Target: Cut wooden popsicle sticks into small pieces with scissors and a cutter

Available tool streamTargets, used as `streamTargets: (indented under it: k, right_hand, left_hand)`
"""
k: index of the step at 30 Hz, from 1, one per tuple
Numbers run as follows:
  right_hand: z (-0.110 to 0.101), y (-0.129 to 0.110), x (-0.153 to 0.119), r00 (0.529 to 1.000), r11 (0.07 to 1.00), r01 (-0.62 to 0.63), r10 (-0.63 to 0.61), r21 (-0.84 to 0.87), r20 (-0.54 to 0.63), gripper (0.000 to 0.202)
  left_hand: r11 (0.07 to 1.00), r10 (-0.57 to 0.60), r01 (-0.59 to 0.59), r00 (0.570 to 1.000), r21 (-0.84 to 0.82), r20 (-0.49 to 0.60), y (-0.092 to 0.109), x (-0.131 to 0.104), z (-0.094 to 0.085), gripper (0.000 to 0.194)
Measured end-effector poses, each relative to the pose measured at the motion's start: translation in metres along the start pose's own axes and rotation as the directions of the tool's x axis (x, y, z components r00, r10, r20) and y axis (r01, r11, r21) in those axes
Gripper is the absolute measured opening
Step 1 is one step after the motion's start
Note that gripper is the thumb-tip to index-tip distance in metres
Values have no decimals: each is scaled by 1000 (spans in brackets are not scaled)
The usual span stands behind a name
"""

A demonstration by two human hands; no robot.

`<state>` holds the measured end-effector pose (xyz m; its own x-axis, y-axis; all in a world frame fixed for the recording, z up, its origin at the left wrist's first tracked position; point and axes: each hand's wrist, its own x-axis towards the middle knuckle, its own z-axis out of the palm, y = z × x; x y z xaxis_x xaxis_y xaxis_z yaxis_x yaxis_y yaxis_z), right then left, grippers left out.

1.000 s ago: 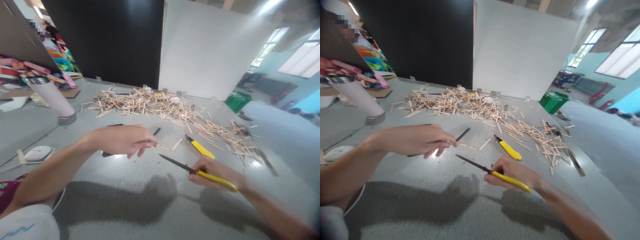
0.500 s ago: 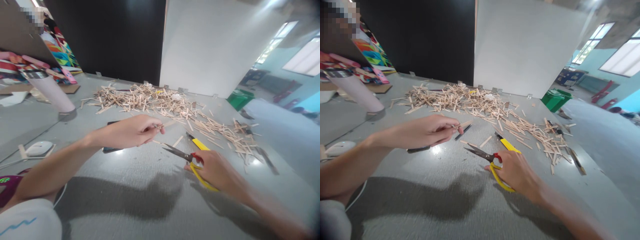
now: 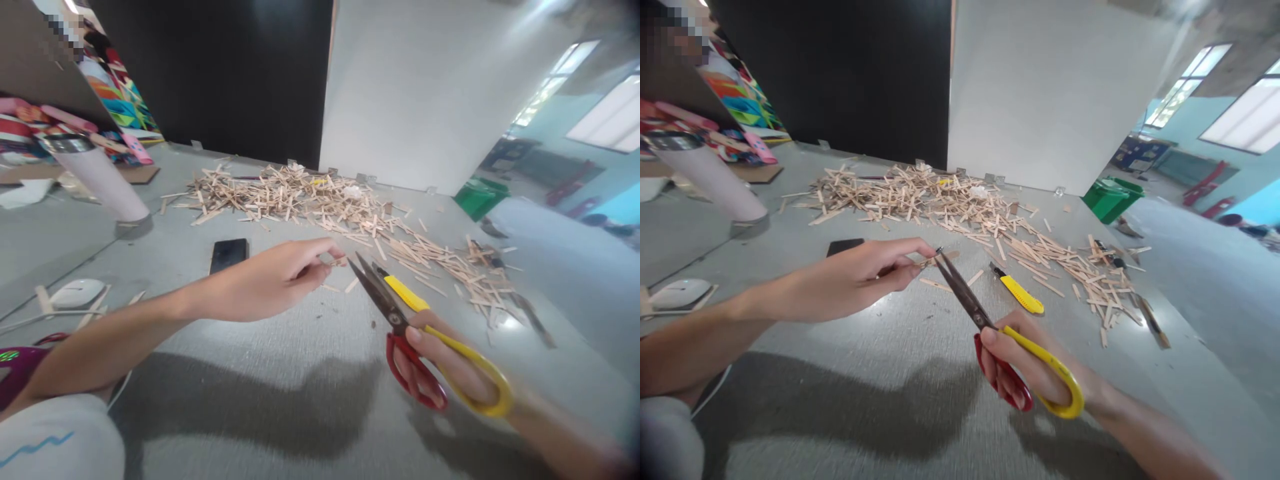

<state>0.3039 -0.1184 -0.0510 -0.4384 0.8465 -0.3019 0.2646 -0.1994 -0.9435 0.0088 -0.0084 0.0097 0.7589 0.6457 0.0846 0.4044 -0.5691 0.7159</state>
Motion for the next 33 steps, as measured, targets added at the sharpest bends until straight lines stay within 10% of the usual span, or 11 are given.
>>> streamTargets:
  k: [18,33]
  right_hand:
    - [-6,-13,7,985,984,-170,169,45,33,81]
    - [-14,1,13,995,998,-67,69,21,-76,81]
  left_hand:
    - [996,-28,22,997,83,69,-2,2,-7,26]
    - [990,-18,3,994,142,104,-1,4,-11,32]
